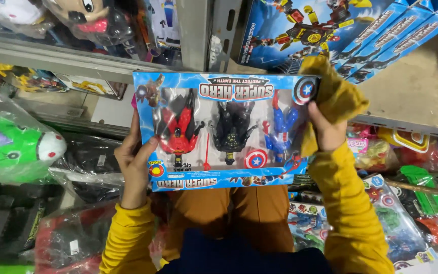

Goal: Cleaning dust off toy action figure boxes using a yellow cloth.

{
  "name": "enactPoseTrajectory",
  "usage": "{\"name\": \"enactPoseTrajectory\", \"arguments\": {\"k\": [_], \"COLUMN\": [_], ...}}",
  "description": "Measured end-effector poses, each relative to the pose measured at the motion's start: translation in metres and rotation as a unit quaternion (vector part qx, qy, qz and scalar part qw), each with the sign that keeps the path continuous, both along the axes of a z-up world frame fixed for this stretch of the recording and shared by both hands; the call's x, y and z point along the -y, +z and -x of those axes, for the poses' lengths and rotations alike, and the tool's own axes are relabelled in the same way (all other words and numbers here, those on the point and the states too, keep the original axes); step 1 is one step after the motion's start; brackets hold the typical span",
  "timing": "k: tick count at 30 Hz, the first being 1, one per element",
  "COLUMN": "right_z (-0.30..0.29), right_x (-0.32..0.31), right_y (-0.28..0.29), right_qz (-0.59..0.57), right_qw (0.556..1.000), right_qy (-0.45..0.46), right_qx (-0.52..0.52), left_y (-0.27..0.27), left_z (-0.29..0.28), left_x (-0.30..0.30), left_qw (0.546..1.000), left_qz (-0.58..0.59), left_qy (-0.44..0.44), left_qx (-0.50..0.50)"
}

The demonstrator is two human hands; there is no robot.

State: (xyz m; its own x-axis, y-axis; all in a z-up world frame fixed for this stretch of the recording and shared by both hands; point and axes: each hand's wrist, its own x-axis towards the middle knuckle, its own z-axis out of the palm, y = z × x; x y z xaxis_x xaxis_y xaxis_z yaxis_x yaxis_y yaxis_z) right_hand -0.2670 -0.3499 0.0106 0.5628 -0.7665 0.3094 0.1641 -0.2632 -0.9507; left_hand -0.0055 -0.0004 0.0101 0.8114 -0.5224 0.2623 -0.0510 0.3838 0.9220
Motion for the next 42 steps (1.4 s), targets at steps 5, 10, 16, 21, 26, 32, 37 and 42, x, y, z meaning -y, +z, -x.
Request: {"name": "enactPoseTrajectory", "arguments": {"k": [5, 10, 16, 21, 26, 32, 37, 42], "right_z": [0.018, 0.049, 0.050, 0.039, 0.031, 0.038, 0.053, 0.011], "right_x": [-0.036, -0.069, -0.044, -0.106, -0.043, -0.065, -0.069, 0.016], "right_y": [-0.023, -0.047, -0.032, -0.006, -0.029, -0.052, -0.086, -0.052], "right_qz": [-0.009, 0.010, -0.094, 0.008, 0.049, 0.002, 0.003, 0.038], "right_qw": [0.999, 1.000, 0.995, 0.999, 0.997, 0.999, 0.999, 0.994], "right_qy": [-0.002, 0.024, -0.036, 0.033, -0.042, -0.036, 0.034, 0.026], "right_qx": [0.032, 0.010, -0.029, 0.035, -0.042, -0.028, -0.009, -0.097], "left_y": [-0.001, -0.002, -0.008, -0.004, -0.005, -0.012, -0.003, -0.007], "left_z": [0.004, -0.003, 0.003, -0.007, -0.003, -0.008, -0.010, -0.019], "left_x": [-0.001, 0.001, 0.006, 0.003, 0.001, -0.002, -0.002, 0.002], "left_qw": [1.000, 1.000, 0.999, 1.000, 1.000, 1.000, 1.000, 0.999], "left_qz": [0.011, -0.001, 0.034, 0.021, 0.011, 0.004, -0.010, -0.012], "left_qy": [0.000, 0.001, 0.009, 0.007, 0.011, 0.019, 0.022, 0.027], "left_qx": [-0.006, -0.001, -0.023, -0.021, -0.021, -0.007, -0.018, 0.039]}}
